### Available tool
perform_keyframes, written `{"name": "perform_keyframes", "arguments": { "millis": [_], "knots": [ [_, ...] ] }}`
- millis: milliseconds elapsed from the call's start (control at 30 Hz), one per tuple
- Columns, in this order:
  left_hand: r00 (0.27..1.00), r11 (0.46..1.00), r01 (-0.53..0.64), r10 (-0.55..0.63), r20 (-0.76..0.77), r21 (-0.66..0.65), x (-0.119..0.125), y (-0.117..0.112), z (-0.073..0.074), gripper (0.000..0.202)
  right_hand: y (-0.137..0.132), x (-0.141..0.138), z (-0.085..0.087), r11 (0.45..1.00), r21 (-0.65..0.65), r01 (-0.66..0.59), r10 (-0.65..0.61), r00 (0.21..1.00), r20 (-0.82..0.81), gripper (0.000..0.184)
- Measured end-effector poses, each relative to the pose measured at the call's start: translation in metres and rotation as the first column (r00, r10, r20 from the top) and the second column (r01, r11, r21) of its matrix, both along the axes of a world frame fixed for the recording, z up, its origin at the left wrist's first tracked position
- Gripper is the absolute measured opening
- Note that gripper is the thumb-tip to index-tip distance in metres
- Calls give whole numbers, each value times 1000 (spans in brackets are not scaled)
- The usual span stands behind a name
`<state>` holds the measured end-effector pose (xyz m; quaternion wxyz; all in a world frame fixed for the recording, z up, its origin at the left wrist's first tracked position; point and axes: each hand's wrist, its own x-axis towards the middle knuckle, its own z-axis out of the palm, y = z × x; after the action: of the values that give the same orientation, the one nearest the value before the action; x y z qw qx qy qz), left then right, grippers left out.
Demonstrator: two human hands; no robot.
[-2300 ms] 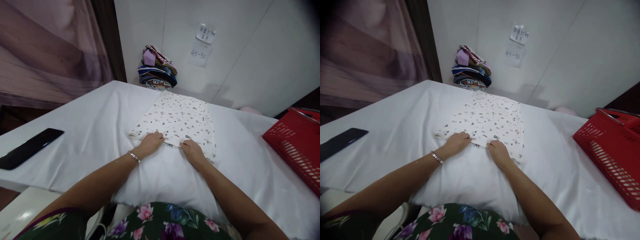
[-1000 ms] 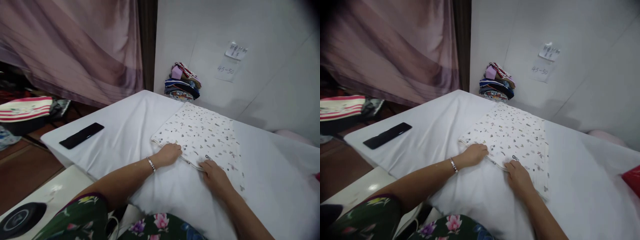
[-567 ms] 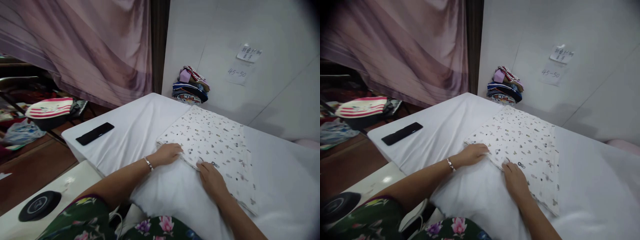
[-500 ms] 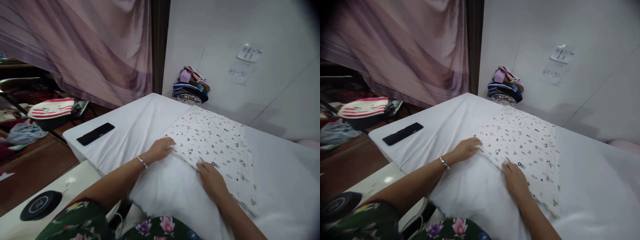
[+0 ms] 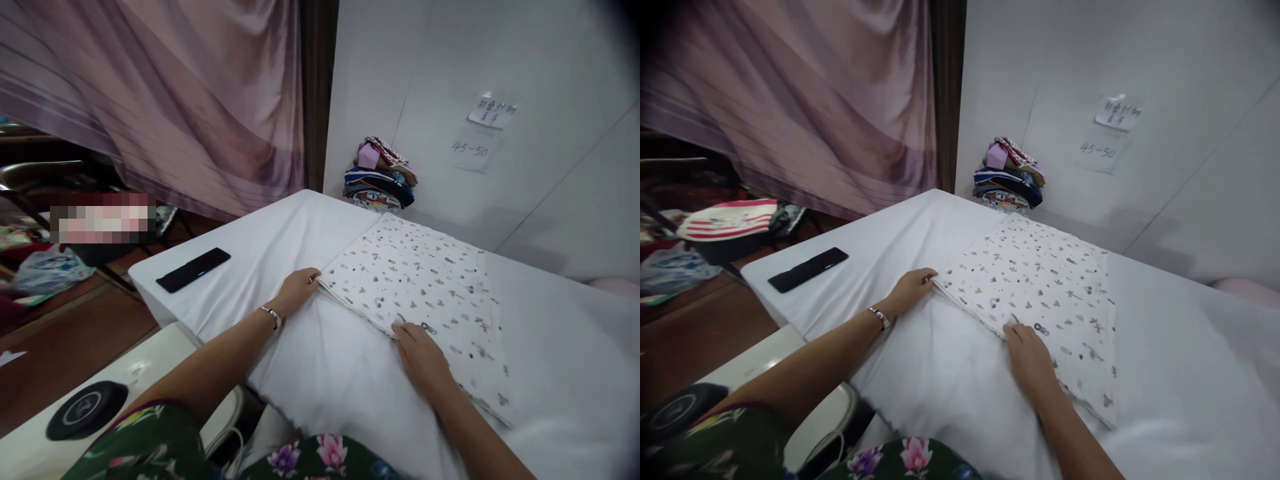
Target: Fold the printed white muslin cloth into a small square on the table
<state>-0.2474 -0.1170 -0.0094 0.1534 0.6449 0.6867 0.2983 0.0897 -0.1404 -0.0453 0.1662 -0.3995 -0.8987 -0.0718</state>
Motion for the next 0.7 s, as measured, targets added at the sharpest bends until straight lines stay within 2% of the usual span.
{"name": "perform_keyframes", "arguments": {
  "millis": [100,367,567,700],
  "knots": [
    [998,1000,-20,19,53,21,-3,4,2,21,0,1,-1,1000,9,-26,26,999,-27,32],
    [1000,998,19,-18,15,-59,-11,9,4,15,-1,-2,0,1000,15,0,1,999,-48,31],
    [976,998,-20,9,-219,-51,-8,4,7,19,-2,-2,3,1000,-20,15,-16,997,-74,31],
    [966,998,-24,8,-257,-60,-7,3,10,18,-3,-1,5,999,-40,25,-28,998,-59,33]
  ]
}}
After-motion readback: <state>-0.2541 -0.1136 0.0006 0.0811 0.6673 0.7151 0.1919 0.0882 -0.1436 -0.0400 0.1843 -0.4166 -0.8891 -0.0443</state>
